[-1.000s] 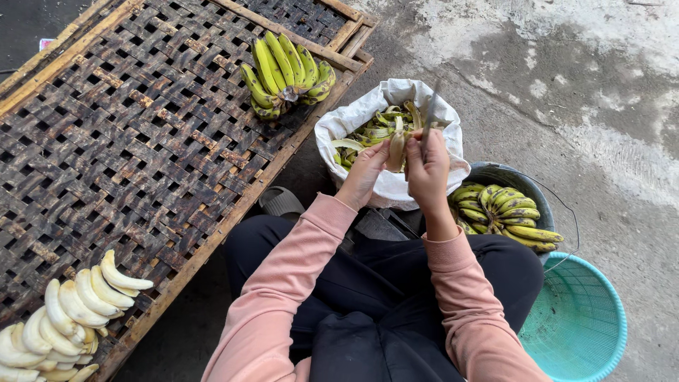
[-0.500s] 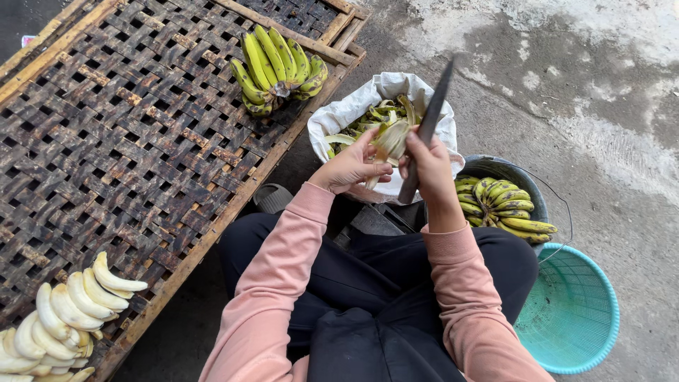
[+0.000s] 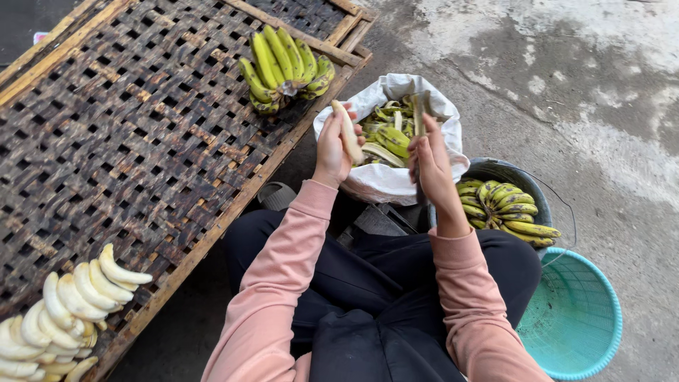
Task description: The person sits on the ground and peels green bananas with a knife, dropping the peels into a white sack. Peeled bananas are placed in rows on a slatted wooden drying rack, and the person occasionally reaches into a bucket of unpeeled bananas for the next one.
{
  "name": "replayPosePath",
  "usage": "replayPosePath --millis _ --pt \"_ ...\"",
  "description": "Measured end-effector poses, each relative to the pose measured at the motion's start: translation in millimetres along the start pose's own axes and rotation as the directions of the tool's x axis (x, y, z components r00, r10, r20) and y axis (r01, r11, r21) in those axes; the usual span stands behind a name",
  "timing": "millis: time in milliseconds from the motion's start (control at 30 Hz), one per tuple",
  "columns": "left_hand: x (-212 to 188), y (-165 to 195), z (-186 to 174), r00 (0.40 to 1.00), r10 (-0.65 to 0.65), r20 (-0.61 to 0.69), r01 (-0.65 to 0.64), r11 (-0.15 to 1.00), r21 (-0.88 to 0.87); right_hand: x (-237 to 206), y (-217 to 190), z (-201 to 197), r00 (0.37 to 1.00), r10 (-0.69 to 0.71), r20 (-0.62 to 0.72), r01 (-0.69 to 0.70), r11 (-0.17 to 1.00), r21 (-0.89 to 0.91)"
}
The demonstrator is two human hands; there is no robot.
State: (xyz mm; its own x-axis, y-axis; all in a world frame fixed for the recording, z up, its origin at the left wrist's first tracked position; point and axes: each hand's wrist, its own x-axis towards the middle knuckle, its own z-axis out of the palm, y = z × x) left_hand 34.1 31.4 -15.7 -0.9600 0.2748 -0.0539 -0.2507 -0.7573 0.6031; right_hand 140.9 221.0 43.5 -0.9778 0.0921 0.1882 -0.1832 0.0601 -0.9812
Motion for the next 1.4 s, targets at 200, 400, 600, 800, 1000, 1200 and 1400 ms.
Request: replayPosePath --millis 200,400,600,800,1000,1200,1400 --pt "6.2 15.6 -15.0 0.95 0.092 -0.298 -0.147 0.975 -0.167 -34.9 -17.3 57.0 0.941 -0.007 0.338 0.054 0.99 -0.128" --pt "11.4 11.5 -19.7 0.969 0.086 -0.23 -0.157 0.938 -0.31 -35.3 -26.1 74.9 0.893 -0.077 0.444 0.176 0.966 -0.187" --pt "9.8 10.8 -19.7 0.981 0.095 -0.167 -0.142 0.943 -0.3 -36.7 -22.8 76.9 0.897 -0.054 0.44 0.189 0.945 -0.269" --pt "3.3 13.7 -15.5 0.972 0.112 -0.206 -0.163 0.955 -0.249 -36.0 -14.2 77.6 0.9 -0.052 0.432 0.191 0.939 -0.286" --pt "-2.7 4.3 -6.4 0.981 0.089 -0.175 -0.143 0.935 -0.324 -32.5 -4.3 76.2 0.904 -0.16 0.397 0.274 0.929 -0.25" --pt "-12.8 -7.9 1.1 0.984 0.053 -0.168 -0.113 0.921 -0.372 -26.3 3.9 74.0 0.914 -0.186 0.361 0.293 0.918 -0.267" --pt "-21.0 -13.2 8.2 0.99 0.027 -0.138 -0.078 0.923 -0.376 -18.7 10.5 71.3 0.926 -0.165 0.339 0.262 0.927 -0.267"
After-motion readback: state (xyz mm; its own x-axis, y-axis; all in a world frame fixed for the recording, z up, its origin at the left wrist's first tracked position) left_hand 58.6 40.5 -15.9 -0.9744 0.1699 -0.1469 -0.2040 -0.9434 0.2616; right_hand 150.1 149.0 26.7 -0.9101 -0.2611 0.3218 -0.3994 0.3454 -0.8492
